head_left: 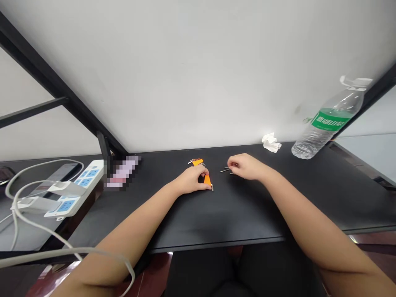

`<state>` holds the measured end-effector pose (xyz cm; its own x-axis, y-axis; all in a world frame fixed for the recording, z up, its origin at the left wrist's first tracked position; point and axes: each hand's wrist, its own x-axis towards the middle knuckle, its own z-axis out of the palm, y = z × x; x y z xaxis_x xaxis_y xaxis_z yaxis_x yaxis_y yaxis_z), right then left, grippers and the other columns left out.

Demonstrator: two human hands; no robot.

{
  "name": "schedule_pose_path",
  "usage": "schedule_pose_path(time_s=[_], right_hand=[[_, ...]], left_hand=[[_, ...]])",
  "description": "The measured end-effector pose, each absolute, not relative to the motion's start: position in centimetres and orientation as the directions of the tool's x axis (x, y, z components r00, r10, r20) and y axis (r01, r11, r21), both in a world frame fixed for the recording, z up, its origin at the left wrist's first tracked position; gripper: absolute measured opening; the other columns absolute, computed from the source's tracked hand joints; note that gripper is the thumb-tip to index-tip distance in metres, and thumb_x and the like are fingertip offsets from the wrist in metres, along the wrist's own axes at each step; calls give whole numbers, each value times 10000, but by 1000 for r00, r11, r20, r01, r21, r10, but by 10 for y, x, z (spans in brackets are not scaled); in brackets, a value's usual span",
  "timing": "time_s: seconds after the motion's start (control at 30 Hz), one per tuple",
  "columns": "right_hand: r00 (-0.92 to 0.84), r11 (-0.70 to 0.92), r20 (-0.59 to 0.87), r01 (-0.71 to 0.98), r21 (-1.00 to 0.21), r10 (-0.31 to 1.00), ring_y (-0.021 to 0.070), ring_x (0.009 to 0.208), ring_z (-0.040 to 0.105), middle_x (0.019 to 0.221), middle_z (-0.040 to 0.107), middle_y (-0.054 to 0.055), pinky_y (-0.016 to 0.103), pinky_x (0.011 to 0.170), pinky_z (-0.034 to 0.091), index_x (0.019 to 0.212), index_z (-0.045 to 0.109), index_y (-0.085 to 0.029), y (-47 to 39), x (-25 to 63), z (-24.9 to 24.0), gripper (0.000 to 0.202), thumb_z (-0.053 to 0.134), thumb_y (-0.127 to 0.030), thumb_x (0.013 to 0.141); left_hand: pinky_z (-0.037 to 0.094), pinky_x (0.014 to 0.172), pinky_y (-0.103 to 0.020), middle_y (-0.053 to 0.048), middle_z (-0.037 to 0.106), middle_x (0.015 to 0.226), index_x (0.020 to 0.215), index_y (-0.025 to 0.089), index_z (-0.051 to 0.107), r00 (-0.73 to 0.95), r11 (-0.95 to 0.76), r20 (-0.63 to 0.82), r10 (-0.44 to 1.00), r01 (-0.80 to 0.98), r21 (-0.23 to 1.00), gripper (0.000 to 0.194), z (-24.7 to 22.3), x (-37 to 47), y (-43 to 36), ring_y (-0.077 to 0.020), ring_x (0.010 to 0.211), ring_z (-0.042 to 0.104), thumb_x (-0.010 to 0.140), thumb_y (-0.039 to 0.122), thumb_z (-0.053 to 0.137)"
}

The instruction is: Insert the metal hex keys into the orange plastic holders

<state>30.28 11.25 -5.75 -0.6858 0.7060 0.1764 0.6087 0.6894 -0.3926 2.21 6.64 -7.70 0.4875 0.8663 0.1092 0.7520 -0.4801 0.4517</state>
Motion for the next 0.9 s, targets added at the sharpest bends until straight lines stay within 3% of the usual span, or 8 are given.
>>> schedule_pose_path(time_s=[0.17, 0.33, 0.53, 0.73, 0.83, 0.9], right_hand=[[-646, 578, -180, 752, -317, 742, 159, 680, 569, 875, 677, 32, 268, 585, 356, 818, 643, -211, 124, 335, -53, 54, 645, -261, 799], [-585, 548, -295, 811, -207, 755, 158, 567, 519, 734, 646, 41, 291, 519, 304, 685, 550, -203, 110, 316, -48, 94, 610, -150, 735], [-670, 627, -213, 742, -237, 711, 155, 566, 493, 729, 629, 45, 293, 519, 286, 687, 512, -205, 97, 299, -49, 126, 605, -134, 732], [-664, 585, -261, 744, -322, 701, 151, 594, 527, 781, 666, 25, 283, 532, 321, 745, 607, -214, 108, 317, -48, 59, 627, -158, 745], [-562, 520, -36, 786, -335, 826, 166, 680, 582, 822, 678, 35, 285, 616, 392, 811, 663, -210, 129, 341, -51, 78, 590, -219, 838], [-484, 500, 136, 799, -334, 865, 186, 811, 618, 983, 690, 64, 295, 722, 441, 926, 709, -200, 144, 355, -58, 144, 585, -245, 869]], left_hand=[[481, 795, -313, -60, 650, 1051, 1220, 221, 654, 514, -474, 47, 857, 748, 465, 600, -71, 19, 68, -225, 951, 621, 745, 560, 794], [464, 796, -313, -58, 637, 1067, 1158, 228, 655, 547, -478, -2, 837, 733, 483, 417, -66, 17, 69, -207, 928, 586, 799, 423, 739], [443, 749, -309, -47, 610, 1030, 1070, 217, 611, 493, -414, -16, 870, 747, 519, 384, -66, 21, 67, -198, 882, 554, 760, 394, 753], [423, 687, -291, -18, 566, 916, 1098, 219, 599, 460, -383, -12, 888, 752, 536, 392, -68, 19, 66, -173, 793, 528, 777, 398, 735], [418, 674, -286, -11, 547, 870, 1139, 223, 600, 454, -375, -15, 891, 755, 538, 414, -71, 16, 67, -173, 781, 525, 786, 397, 727], [425, 682, -288, -12, 554, 874, 1141, 223, 599, 442, -366, -10, 897, 754, 545, 421, -73, 15, 68, -174, 786, 527, 779, 391, 731]])
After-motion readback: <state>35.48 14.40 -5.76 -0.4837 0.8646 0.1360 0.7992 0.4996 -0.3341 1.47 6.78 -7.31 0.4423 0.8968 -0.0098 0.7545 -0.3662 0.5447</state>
